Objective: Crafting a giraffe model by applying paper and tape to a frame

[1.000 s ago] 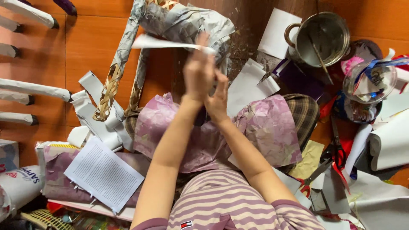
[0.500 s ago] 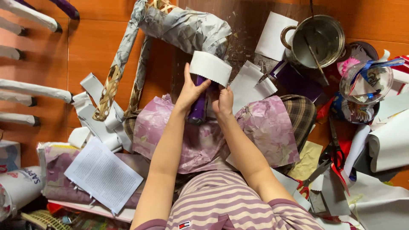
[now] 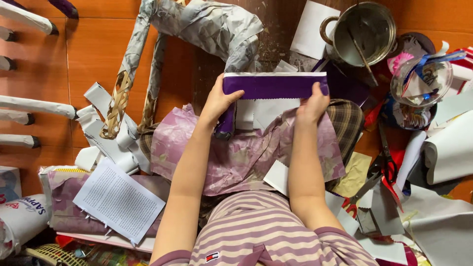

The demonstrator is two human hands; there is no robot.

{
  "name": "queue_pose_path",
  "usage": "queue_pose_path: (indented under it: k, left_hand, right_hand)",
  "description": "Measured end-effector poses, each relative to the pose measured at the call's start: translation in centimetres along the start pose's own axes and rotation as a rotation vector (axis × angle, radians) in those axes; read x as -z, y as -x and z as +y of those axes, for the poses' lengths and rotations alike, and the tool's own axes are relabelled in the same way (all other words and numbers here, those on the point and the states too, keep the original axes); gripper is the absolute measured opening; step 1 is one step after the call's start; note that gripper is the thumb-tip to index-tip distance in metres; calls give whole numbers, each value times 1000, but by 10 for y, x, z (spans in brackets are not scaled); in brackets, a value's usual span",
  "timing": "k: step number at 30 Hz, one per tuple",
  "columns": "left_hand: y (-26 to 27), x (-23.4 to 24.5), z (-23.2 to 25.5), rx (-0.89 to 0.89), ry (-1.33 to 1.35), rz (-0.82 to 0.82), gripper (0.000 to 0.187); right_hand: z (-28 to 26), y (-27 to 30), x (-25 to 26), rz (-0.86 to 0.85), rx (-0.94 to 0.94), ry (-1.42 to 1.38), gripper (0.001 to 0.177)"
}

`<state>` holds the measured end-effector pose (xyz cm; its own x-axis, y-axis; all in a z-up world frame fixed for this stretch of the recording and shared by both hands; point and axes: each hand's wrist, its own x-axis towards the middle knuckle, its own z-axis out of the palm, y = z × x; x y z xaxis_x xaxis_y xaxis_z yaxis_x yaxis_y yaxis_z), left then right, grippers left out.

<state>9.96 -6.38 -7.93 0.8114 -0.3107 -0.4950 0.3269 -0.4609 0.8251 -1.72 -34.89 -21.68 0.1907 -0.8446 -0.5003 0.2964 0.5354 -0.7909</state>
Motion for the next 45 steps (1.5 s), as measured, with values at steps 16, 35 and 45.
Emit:
queue_pose_path:
  k: [16,35,45]
  left_hand:
    - [7,1,22,2,-383,67,101]
    - [34,18,51,21,-358,-107,116]
    - [-5,-2,4,-841,-1026,148,56]
  right_hand:
    - [45,120,-105,-665,369,918,16]
    - [120,123,-122,-738,-1129,-33,54]
    - [96,137,-101,-720,-1070,-285,40]
